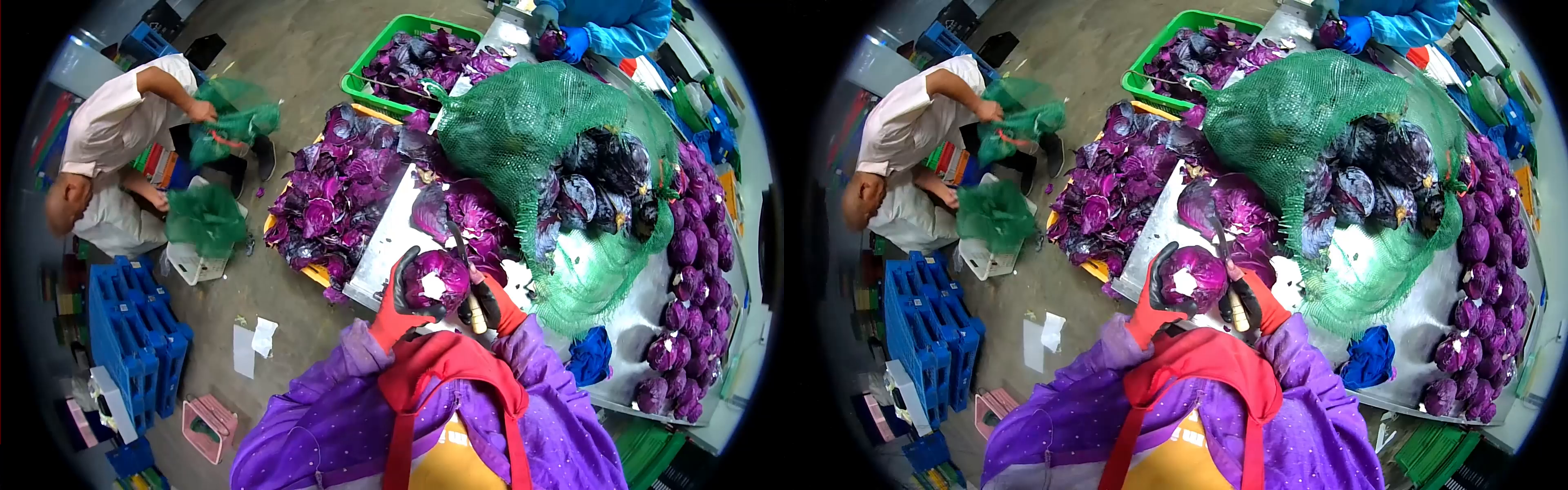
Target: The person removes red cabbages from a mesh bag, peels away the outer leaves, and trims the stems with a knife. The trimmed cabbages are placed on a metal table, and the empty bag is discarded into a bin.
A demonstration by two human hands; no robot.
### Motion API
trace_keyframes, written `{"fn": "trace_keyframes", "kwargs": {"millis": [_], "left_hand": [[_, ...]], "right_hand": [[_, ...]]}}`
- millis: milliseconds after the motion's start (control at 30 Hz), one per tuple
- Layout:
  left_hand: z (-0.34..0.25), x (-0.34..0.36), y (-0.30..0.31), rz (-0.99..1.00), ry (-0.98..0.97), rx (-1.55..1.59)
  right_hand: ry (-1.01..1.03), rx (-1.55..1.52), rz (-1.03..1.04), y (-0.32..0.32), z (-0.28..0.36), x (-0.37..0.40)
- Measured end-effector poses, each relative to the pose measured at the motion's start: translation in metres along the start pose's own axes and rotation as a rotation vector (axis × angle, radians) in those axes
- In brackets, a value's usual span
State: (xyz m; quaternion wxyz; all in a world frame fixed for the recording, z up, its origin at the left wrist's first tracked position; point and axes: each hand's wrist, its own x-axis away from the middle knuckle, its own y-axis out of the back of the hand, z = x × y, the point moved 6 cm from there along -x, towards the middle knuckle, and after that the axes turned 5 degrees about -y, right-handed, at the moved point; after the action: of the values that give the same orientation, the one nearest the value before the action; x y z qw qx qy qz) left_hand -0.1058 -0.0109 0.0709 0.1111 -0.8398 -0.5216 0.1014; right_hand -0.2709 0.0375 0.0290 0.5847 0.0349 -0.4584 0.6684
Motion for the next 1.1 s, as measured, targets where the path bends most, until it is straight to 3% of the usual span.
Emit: {"fn": "trace_keyframes", "kwargs": {"millis": [133,233,367,400,433,500,600,633,700,800,900,1000,1100], "left_hand": [[0.004,0.003,0.009,-0.025,-0.066,-0.127],[0.001,0.001,0.014,-0.078,-0.142,-0.192],[0.026,-0.004,0.009,-0.279,0.042,0.04],[0.038,-0.006,0.011,-0.277,-0.008,-0.054],[0.063,-0.001,0.019,-0.3,0.064,-0.157],[0.071,0.004,0.023,-0.263,-0.048,-0.375],[0.074,0.0,0.04,-0.175,0.087,-0.387],[0.039,-0.009,0.032,-0.194,0.091,-0.519],[0.047,-0.016,0.034,-0.118,0.035,-0.399],[0.034,-0.022,0.029,-0.053,-0.095,-0.751],[0.032,-0.022,0.022,-0.02,-0.023,-0.841],[0.058,-0.018,0.02,-0.084,0.05,-0.343],[0.062,-0.018,0.019,-0.052,0.014,-0.482]], "right_hand": [[0.169,0.22,-0.291,-0.014,0.043,0.012],[0.28,0.378,-0.308,-0.014,0.056,0.026],[0.344,0.661,-0.353,-0.003,0.026,0.018],[0.311,0.71,-0.377,-0.007,0.023,0.017],[0.276,0.757,-0.402,-0.011,0.019,0.015],[0.278,0.738,-0.423,-0.007,0.015,0.013],[0.286,0.755,-0.426,-0.005,0.021,0.015],[0.279,0.771,-0.408,-0.009,0.023,0.015],[0.261,0.804,-0.372,-0.02,0.028,0.018],[0.408,1.011,-0.459,-0.012,0.014,0.011],[0.377,1.098,-0.487,-0.016,0.016,0.016],[0.292,1.083,-0.488,-0.016,0.017,0.016],[0.258,1.043,-0.482,-0.011,0.016,0.016]]}}
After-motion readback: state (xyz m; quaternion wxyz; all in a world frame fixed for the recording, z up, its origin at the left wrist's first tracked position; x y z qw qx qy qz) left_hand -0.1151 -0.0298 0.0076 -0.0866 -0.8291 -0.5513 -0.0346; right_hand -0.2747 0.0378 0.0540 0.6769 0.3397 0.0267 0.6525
